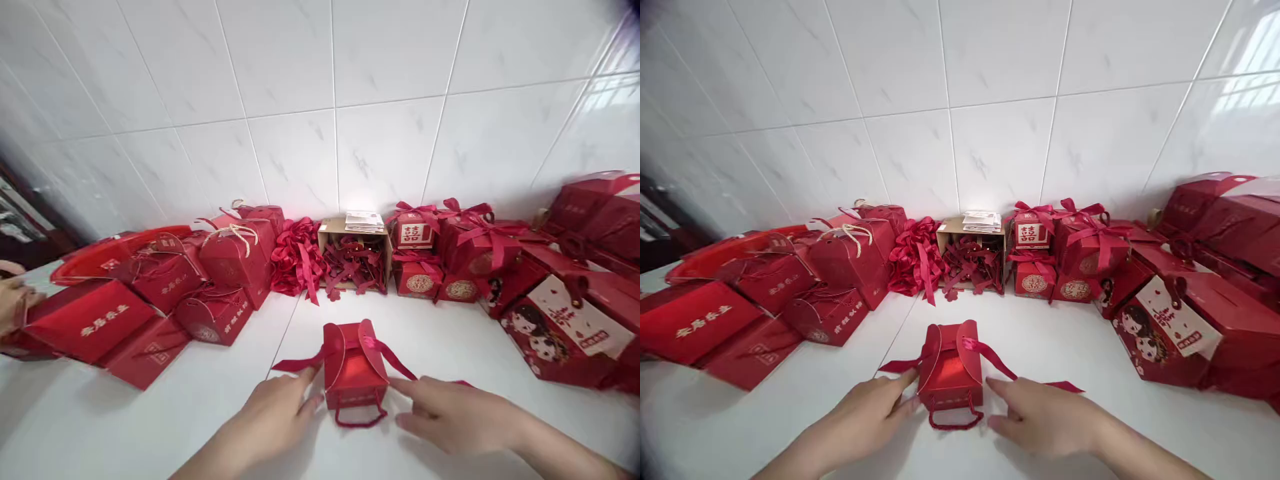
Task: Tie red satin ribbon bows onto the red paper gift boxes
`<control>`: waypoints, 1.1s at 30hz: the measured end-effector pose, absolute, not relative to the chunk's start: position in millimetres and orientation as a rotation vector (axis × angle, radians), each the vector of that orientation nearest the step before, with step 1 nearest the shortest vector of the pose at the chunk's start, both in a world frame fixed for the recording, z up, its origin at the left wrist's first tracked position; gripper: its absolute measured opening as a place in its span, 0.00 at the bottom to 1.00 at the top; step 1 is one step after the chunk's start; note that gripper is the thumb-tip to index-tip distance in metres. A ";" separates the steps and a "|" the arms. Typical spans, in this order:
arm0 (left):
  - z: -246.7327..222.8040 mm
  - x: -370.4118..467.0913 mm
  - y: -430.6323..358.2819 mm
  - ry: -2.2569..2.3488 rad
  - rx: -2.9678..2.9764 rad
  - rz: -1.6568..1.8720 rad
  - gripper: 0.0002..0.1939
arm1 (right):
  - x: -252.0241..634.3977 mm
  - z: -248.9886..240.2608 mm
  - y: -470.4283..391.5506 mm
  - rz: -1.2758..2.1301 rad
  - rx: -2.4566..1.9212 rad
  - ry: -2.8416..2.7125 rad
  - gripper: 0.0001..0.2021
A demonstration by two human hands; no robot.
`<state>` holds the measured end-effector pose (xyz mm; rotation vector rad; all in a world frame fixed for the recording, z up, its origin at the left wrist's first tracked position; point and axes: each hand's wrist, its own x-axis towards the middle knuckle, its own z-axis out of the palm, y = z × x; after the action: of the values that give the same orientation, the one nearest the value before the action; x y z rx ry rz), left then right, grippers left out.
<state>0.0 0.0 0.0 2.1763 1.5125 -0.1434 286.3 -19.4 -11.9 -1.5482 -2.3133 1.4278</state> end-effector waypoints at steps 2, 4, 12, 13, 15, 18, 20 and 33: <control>-6.5 -0.7 7.3 1.473 2.058 -0.017 0.22 | 286.5 -18.9 -7.6 1.576 -1.503 -2.115 0.31; -15.2 -1.3 13.8 1.429 1.947 0.135 0.22 | 284.9 -26.9 1.9 1.680 -1.390 -1.861 0.34; -43.6 0.9 22.6 1.093 1.361 0.770 0.31 | 266.4 -53.6 10.5 1.917 -0.649 -0.573 0.29; -42.7 1.2 22.0 1.023 1.274 0.801 0.31 | 265.8 -55.0 10.8 1.926 -0.608 -0.464 0.27; -39.6 1.1 20.9 0.894 1.112 0.831 0.29 | 266.1 -57.3 12.5 1.899 -0.576 -0.327 0.22; -36.4 -1.2 20.7 0.766 0.874 0.916 0.19 | 268.2 -60.0 16.2 1.829 -0.599 -0.244 0.17; -36.5 -3.3 21.7 0.726 0.733 0.994 0.11 | 268.8 -60.5 17.8 1.814 -0.613 -0.233 0.17; -4.0 -20.5 25.5 0.784 0.840 1.154 0.12 | 272.7 -51.2 21.5 1.714 -0.713 -0.192 0.08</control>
<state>-20.5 25.5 -4.0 0.8403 0.7844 1.1537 272.7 21.5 -51.2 -0.7127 -0.1920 1.7142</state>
